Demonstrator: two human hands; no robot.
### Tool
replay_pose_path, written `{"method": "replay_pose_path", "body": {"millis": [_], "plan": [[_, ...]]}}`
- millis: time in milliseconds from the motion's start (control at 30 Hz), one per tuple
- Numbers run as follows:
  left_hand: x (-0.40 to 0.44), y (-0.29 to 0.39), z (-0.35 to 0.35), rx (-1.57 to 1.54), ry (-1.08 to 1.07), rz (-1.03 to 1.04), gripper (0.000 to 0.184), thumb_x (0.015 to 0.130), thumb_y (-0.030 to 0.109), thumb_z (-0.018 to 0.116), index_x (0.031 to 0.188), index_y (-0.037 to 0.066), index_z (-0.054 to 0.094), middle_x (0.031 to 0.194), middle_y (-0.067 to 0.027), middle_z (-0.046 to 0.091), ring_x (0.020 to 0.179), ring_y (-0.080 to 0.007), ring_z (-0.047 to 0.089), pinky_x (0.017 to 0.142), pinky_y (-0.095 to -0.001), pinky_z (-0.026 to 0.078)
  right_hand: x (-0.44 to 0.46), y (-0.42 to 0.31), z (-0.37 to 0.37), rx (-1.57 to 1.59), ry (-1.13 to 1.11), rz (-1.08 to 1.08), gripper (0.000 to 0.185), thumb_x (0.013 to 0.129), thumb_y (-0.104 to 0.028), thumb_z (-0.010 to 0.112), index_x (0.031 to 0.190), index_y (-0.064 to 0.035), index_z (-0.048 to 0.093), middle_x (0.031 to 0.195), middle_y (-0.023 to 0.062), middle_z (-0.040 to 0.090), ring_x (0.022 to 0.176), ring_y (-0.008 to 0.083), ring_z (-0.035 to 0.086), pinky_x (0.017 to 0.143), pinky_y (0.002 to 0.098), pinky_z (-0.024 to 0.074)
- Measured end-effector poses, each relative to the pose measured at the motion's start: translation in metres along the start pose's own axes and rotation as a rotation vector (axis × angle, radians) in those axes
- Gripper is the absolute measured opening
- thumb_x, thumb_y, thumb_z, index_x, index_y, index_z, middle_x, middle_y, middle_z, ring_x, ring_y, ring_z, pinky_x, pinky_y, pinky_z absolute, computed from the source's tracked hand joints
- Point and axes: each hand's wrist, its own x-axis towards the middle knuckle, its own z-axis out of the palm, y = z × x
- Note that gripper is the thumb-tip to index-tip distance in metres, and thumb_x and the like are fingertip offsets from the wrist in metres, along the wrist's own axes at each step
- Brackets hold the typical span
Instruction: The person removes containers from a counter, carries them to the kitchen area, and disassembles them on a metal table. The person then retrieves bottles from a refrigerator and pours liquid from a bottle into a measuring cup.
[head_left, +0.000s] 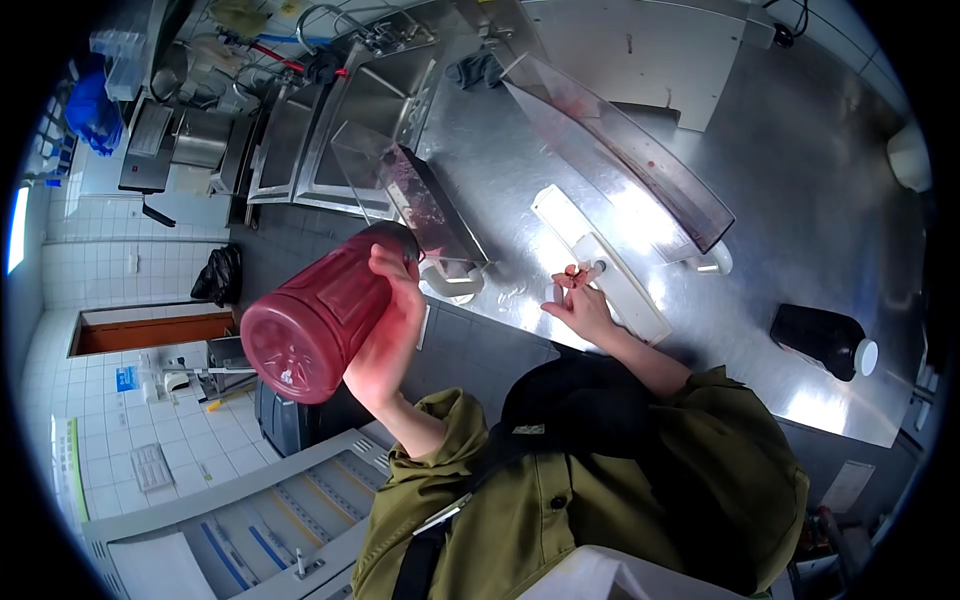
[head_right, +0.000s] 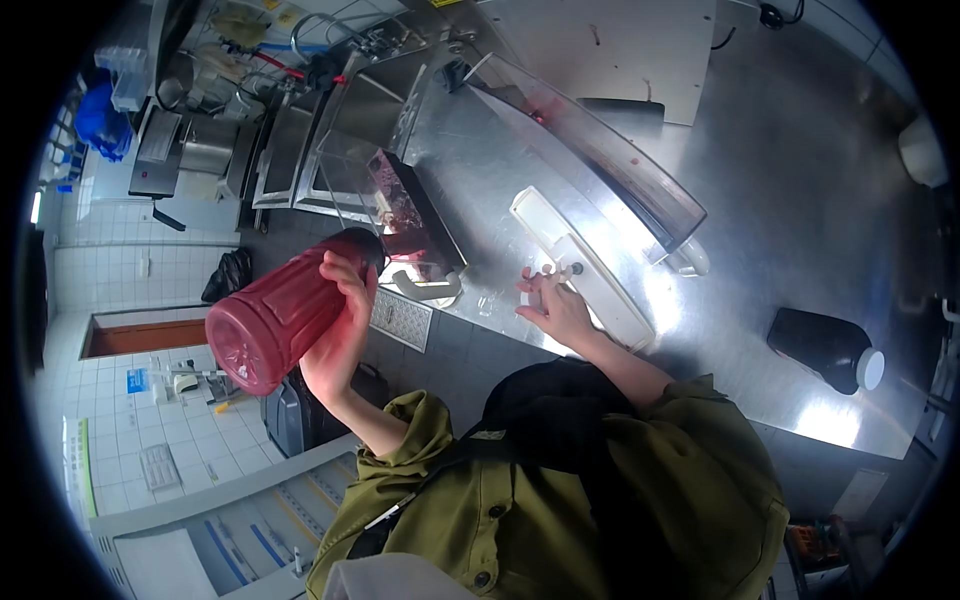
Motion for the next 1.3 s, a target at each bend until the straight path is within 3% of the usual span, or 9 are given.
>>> {"method": "replay_pose_path", "body": {"millis": [100, 233, 300, 433, 767, 867, 1000, 1300], "plan": [[0.002, 0.011, -0.003, 0.152, -0.071, -0.076, 0.039, 0.084, 0.006, 0.044, 0.119, -0.005, 0.032, 0.108, -0.0113, 0.051, 0.1, -0.0225, 0.051, 0.091, -0.0362, 0.034, 0.0, 0.001, 0.002, 0.016, -0.004, 0.015, 0.049, 0.077, -0.03, 0.063, 0.099, 0.0027, 0.033, 0.107, 0.0052, 0.06, 0.062, 0.0228, 0.061, 0.053, 0.0307, 0.0484], [-0.002, -0.001, -0.001, -0.03, -0.004, 0.036, 0.043, 0.084, 0.006, 0.047, 0.122, -0.005, 0.03, 0.11, -0.0122, 0.05, 0.101, -0.023, 0.052, 0.089, -0.0352, 0.035, 0.0, 0.002, 0.004, 0.028, 0.017, 0.021, 0.047, 0.076, -0.03, 0.064, 0.1, 0.0014, 0.037, 0.106, 0.0043, 0.061, 0.061, 0.022, 0.061, 0.053, 0.0305, 0.0483], [0.001, 0.014, -0.004, 0.121, -0.072, -0.071, 0.045, 0.083, 0.006, 0.048, 0.123, -0.005, 0.029, 0.11, -0.0125, 0.05, 0.101, -0.0231, 0.052, 0.088, -0.0348, 0.036, 0.0, 0.0, 0.001, 0.015, 0.017, 0.016, 0.046, 0.076, -0.03, 0.064, 0.1, 0.0002, 0.041, 0.106, 0.0042, 0.061, 0.06, 0.0213, 0.06, 0.053, 0.0304, 0.048], [0.0, 0.016, -0.006, 0.141, -0.103, -0.064, 0.046, 0.083, 0.006, 0.049, 0.123, -0.005, 0.029, 0.112, -0.0123, 0.05, 0.103, -0.0231, 0.052, 0.087, -0.0339, 0.037, 0.0, 0.001, 0.003, 0.029, 0.034, 0.016, 0.045, 0.075, -0.031, 0.065, 0.104, -0.0022, 0.045, 0.104, 0.0034, 0.061, 0.058, 0.0199, 0.058, 0.053, 0.0303, 0.0471], [-0.009, -0.005, -0.001, -0.11, -0.032, 0.056, 0.036, 0.081, 0.007, 0.051, 0.116, -0.001, 0.045, 0.116, -0.0116, 0.049, 0.105, -0.0224, 0.051, 0.09, -0.0344, 0.038, -0.001, 0.002, 0.003, 0.039, 0.049, 0.01, 0.048, 0.074, -0.028, 0.066, 0.112, -0.005, 0.046, 0.1, 0.0014, 0.062, 0.055, 0.0176, 0.055, 0.053, 0.0286, 0.0453], [-0.01, -0.003, -0.002, -0.124, -0.05, 0.037, 0.036, 0.081, 0.006, 0.051, 0.116, 0.0, 0.046, 0.117, -0.0121, 0.049, 0.107, -0.0226, 0.051, 0.09, -0.0348, 0.038, -0.001, 0.001, 0.003, 0.044, 0.045, 0.018, 0.05, 0.074, -0.027, 0.066, 0.113, -0.0049, 0.045, 0.099, 0.0012, 0.063, 0.054, 0.0171, 0.053, 0.052, 0.0283, 0.0447], [-0.006, 0.016, -0.008, 0.049, -0.185, -0.142, 0.036, 0.081, 0.006, 0.05, 0.116, 0.0, 0.046, 0.118, -0.012, 0.049, 0.107, -0.0228, 0.051, 0.091, -0.035, 0.038, 0.0, -0.003, -0.001, 0.062, 0.103, -0.026, 0.054, 0.073, -0.027, 0.067, 0.116, -0.0048, 0.044, 0.098, 0.0015, 0.063, 0.053, 0.0168, 0.052, 0.051, 0.0284, 0.0442], [-0.008, 0.018, -0.007, 0.016, -0.151, -0.123, 0.037, 0.082, 0.006, 0.049, 0.117, -0.001, 0.045, 0.119, -0.0121, 0.048, 0.109, -0.0232, 0.05, 0.091, -0.0351, 0.038, -0.003, 0.007, 0.01, 0.027, 0.079, 0.004, 0.057, 0.073, -0.027, 0.067, 0.118, -0.0034, 0.042, 0.099, 0.0035, 0.063, 0.051, 0.0167, 0.051, 0.049, 0.0285, 0.0434]]}}
